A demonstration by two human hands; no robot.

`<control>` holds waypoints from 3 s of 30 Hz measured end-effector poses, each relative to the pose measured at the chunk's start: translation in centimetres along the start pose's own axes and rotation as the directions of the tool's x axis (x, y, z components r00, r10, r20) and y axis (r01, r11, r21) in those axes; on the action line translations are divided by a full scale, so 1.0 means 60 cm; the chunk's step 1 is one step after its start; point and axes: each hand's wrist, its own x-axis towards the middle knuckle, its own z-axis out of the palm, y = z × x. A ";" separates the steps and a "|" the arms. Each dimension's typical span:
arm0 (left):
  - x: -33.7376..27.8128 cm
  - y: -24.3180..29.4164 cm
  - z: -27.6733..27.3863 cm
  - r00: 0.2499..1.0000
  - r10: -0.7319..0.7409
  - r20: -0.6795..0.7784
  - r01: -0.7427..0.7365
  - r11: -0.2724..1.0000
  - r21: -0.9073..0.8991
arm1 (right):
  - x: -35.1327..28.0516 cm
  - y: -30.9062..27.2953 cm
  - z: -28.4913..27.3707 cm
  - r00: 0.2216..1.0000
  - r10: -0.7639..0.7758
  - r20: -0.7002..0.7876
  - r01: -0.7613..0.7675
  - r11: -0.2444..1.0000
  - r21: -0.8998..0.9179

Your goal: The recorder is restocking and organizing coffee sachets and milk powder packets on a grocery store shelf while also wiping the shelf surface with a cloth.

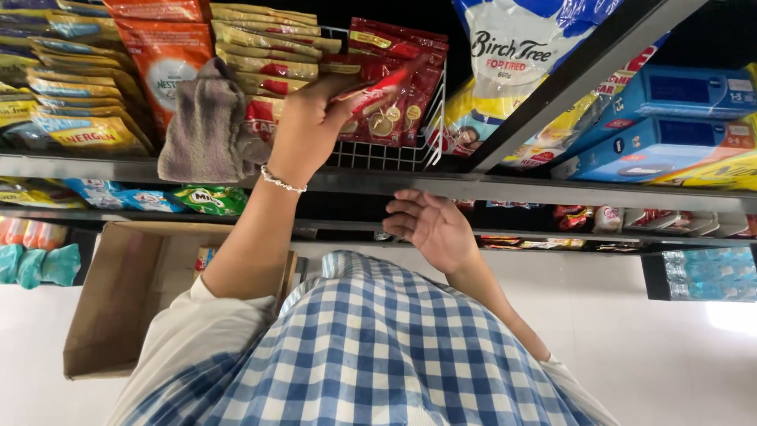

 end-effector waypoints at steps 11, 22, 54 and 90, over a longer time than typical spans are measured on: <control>0.013 -0.121 0.103 0.970 -0.232 -0.076 0.242 0.958 0.154 | -0.039 -0.036 -0.046 0.999 -0.032 -0.043 0.032 0.999 0.001; -0.040 0.043 0.125 0.963 0.098 -0.253 -0.011 0.945 0.328 | -0.046 -0.071 -0.124 0.950 0.313 0.003 -0.312 0.947 -0.073; -0.801 0.304 0.668 0.406 -0.900 -0.158 0.912 0.389 0.128 | -0.418 0.009 -0.531 0.636 0.658 -0.403 -0.658 0.188 -0.729; -0.461 -0.181 0.949 0.885 -0.221 -0.409 0.437 0.694 0.572 | 0.284 -0.205 -0.883 0.937 -0.197 0.287 0.110 -0.615 -0.781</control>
